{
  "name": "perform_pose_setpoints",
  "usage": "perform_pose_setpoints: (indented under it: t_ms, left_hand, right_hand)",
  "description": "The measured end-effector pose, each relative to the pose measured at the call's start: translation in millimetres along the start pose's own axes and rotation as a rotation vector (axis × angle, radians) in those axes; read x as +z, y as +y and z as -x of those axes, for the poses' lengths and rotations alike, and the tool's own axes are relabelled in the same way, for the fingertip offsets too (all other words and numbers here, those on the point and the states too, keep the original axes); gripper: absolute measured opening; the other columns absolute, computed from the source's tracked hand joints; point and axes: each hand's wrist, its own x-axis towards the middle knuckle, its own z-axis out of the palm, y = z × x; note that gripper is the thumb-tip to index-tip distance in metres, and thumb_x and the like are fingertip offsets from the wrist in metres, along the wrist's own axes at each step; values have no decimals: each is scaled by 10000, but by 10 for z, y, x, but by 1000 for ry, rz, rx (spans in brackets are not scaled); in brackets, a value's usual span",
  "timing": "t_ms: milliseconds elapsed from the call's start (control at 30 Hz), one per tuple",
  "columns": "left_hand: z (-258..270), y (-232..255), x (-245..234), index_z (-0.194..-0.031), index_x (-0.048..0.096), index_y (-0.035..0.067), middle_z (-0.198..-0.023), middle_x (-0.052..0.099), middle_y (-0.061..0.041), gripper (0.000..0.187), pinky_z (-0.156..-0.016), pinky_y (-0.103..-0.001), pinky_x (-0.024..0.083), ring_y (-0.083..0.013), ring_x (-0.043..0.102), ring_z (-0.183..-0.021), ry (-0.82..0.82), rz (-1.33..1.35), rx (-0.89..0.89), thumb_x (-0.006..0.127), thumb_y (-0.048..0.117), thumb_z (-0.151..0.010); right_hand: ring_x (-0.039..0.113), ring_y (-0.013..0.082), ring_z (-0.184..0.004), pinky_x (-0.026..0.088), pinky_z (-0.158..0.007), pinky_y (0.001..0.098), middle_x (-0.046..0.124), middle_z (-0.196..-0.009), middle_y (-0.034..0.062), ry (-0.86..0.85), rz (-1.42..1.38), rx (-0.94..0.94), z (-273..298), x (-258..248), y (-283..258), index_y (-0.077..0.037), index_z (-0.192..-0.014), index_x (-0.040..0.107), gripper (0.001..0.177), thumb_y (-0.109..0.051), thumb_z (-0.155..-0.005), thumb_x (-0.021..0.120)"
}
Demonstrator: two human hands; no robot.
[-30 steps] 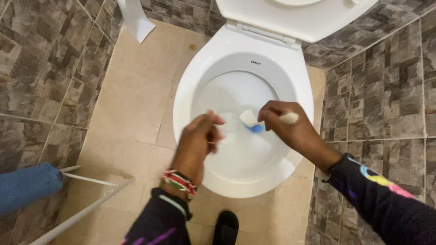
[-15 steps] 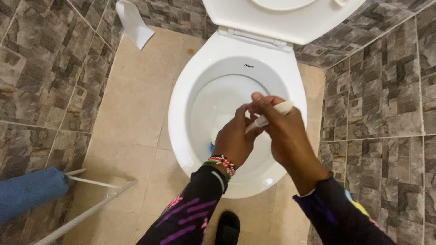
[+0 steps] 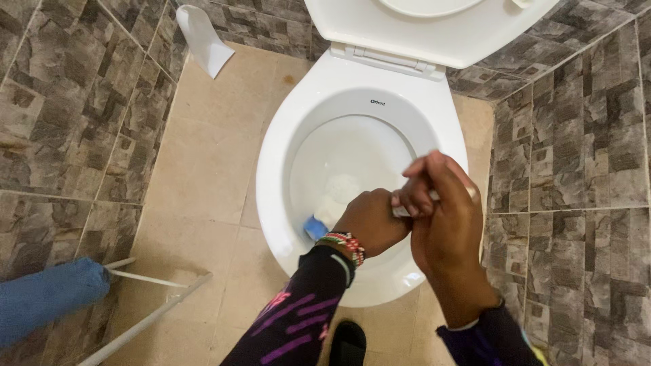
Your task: The person scrubs the inside of a white toilet bowl using a blue and white toilet brush. They then walk to a nearby shelf, pick up a roll of toilet paper, and place it on a shelf before returning to the toilet to continue scrubbing.
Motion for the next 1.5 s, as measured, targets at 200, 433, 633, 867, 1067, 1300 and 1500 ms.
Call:
perform_pose_setpoints:
  t_ms: [200,433,633,867,1067,1300,1500]
  left_hand:
    - [-421,-579,272,-888,733,62,-932,744,-166,302,-841,-472,561,-354,713,-906,-121,-249,65,681,346,-799]
    - [-533,-249,234,-907,723,98,-957,735,-191,303,-866,-479,557,-369,703,-940,-11,-313,100,658,390,-860]
    - [-854,-675,25,-902,724,113,-940,744,-167,241,-842,-485,560,-358,705,-912,22,-430,334,642,330,-837]
    - [-697,-751,243,-931,717,111,-910,716,-191,281,-805,-519,537,-395,684,-878,119,-416,224,602,365,-959]
    - [-968,-548,-421,-877,731,109,-945,750,-165,218,-860,-504,545,-374,706,-915,93,-503,466,621,297,-881]
    - [-656,-780,155,-940,705,72,-920,727,-214,241,-817,-526,542,-397,696,-884,85,-347,130,579,277,-930]
    - [-583,-132,-249,-817,724,56,-862,732,-218,281,-768,-520,559,-409,700,-830,142,-262,138,602,303,-877]
  right_hand:
    - [490,162,-632,482,-711,328,501,-658,27,186,-28,-69,32,-58,732,-16,-850,592,280,-192,-1043,491]
    - [415,146,-541,435,-607,332,429,-596,9,117,-157,-86,-289,-259,353,-35,-845,605,283,-202,-1040,487]
    - [502,159,-627,535,-762,324,469,-650,17,181,-194,-179,-227,99,443,-45,-847,603,268,-163,-1032,450]
    - [401,140,-544,386,-565,299,404,-585,19,120,52,-80,-419,206,432,-21,-765,627,328,-127,-1023,457]
    - [495,138,-671,479,-710,286,511,-700,26,30,-185,-223,-486,238,266,-31,-846,632,253,-134,-1004,464]
    - [308,104,-471,296,-468,275,363,-541,-12,-34,72,27,-503,278,438,17,-800,620,271,-151,-971,492]
    - [382,113,-521,389,-546,300,393,-575,-12,-93,-191,-102,-567,111,-38,-36,-851,613,277,-205,-999,450]
